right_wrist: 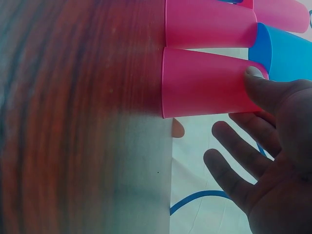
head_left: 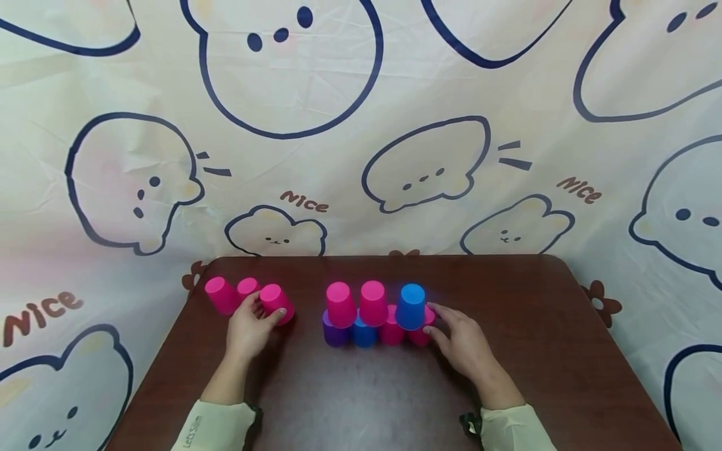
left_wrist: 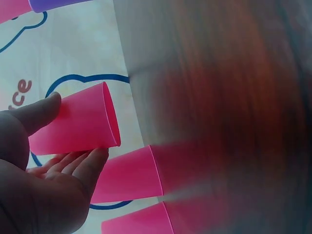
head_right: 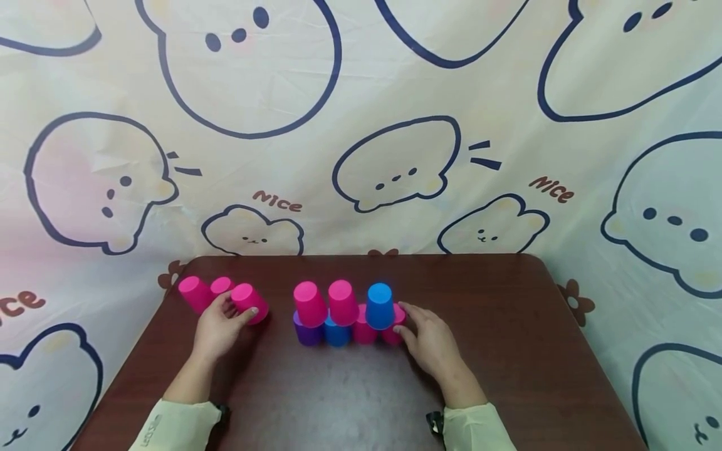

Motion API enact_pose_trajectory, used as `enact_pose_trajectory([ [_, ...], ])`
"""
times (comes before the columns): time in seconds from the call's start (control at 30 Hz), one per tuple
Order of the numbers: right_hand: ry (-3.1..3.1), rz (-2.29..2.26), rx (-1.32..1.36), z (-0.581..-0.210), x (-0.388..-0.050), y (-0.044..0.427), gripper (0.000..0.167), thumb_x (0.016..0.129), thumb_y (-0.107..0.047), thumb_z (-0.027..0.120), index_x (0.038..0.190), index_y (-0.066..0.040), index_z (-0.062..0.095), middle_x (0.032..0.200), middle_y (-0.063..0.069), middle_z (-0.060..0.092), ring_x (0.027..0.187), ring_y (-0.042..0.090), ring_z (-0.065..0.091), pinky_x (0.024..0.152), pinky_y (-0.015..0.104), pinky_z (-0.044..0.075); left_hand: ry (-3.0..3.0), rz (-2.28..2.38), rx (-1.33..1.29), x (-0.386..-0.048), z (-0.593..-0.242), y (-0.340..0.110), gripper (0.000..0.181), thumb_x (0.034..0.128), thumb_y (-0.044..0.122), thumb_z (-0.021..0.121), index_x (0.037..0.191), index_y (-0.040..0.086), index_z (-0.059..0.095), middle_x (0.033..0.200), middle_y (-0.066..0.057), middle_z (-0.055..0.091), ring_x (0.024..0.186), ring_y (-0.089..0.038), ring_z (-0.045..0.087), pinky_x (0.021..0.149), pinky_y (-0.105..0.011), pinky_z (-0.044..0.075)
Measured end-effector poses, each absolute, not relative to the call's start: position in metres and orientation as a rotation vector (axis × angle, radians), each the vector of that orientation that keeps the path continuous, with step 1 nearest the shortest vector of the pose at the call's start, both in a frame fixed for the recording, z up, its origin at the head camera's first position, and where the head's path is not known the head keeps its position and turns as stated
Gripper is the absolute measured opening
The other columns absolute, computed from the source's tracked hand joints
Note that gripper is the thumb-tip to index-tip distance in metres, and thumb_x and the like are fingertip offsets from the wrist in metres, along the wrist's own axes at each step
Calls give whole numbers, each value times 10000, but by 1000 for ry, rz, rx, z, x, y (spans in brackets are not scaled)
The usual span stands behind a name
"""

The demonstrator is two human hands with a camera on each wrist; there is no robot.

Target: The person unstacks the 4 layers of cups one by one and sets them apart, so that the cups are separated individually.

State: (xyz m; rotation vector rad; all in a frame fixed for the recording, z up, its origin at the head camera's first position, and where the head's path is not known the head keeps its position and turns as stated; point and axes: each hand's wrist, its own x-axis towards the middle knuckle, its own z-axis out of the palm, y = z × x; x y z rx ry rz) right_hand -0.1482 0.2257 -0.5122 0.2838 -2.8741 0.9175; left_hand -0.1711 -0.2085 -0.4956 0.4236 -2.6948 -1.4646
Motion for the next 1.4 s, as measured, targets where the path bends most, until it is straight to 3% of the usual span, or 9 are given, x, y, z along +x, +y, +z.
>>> enact_pose_trajectory([
  [0.77,-2843,931,302,-514,-148,227,587,948,-314,777,1484,-182,577,1431,109,627,1328,358,587,1035,564,515,-2744,-1367,456,-175,-505,-221,691,940,230,780,1501,-12,459,1449,-298,545,1321,-492,538,1032,-599,506],
  [1.13,-2839,936,299,-516,-148,227,588,945,-309,782,1482,-180,579,1432,104,627,1325,355,590,1031,562,518,-2769,-1319,438,-176,-510,-226,680,928,199,776,1480,-32,453,1415,-316,556,1253,-496,562,975,-600,538],
  [1.4,-2862,945,277,-516,-148,227,598,947,-314,778,1495,-199,568,1451,101,612,1345,364,570,1037,571,511,-2777,-1325,458,-176,-510,-227,720,915,196,785,1496,-30,426,1437,-318,527,1268,-507,532,1001,-626,510],
])
